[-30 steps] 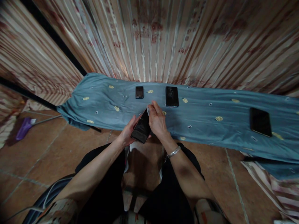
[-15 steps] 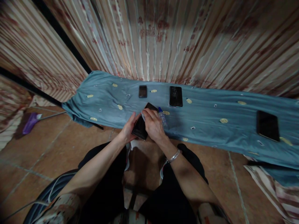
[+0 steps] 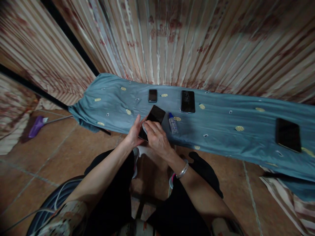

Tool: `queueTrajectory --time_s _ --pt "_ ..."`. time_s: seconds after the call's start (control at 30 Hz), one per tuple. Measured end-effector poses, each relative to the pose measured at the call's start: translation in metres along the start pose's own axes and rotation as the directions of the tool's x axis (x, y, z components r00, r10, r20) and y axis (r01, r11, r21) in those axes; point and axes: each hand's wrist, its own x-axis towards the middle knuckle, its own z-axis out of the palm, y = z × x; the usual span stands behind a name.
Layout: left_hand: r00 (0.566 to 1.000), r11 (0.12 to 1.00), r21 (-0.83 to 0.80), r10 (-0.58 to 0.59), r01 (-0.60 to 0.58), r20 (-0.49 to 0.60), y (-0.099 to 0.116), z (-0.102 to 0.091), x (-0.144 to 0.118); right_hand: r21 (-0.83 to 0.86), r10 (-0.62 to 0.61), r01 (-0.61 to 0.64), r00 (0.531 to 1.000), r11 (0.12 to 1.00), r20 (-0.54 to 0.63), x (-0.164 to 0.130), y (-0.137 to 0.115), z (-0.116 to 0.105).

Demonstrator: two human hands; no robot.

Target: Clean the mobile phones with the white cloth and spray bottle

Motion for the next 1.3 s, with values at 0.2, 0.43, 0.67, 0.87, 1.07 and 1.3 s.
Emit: queueTrajectory --time_s 0.2,0.43,0.67,0.87,1.07,1.3 --pt "1.000 0.999 -0.030 0.016 -0.017 -0.011 0.004 -0.001 0.002 0.049 -0.050 0.049 0.999 0.998 0.021 -0.004 -0.009 0.001" --pt "1.000 0.997 -0.071 0.000 0.001 0.026 0.006 -0.004 0.002 0.140 -0.066 0.055 0.995 0.989 0.071 -0.006 -0.012 -0.001" --pt "1.000 0.995 -0.097 -0.003 0.004 0.008 0.010 -0.002 0.001 0.176 -0.084 0.068 0.993 0.982 0.083 -0.007 -0.012 -0.004" --pt "0.999 0.993 -0.114 0.037 -0.039 -0.020 0.017 -0.006 0.004 0.156 -0.082 0.071 0.994 0.985 0.069 -0.009 -0.006 -0.007" --pt "0.998 0.989 -0.137 0.054 -0.058 -0.034 0.022 -0.007 0.003 0.120 -0.067 0.060 0.996 0.991 0.061 -0.011 -0.001 -0.010" --pt "0.996 0.983 -0.165 0.082 -0.084 -0.021 0.024 -0.011 0.005 0.110 -0.031 0.025 0.998 0.994 0.058 -0.013 0.001 -0.012"
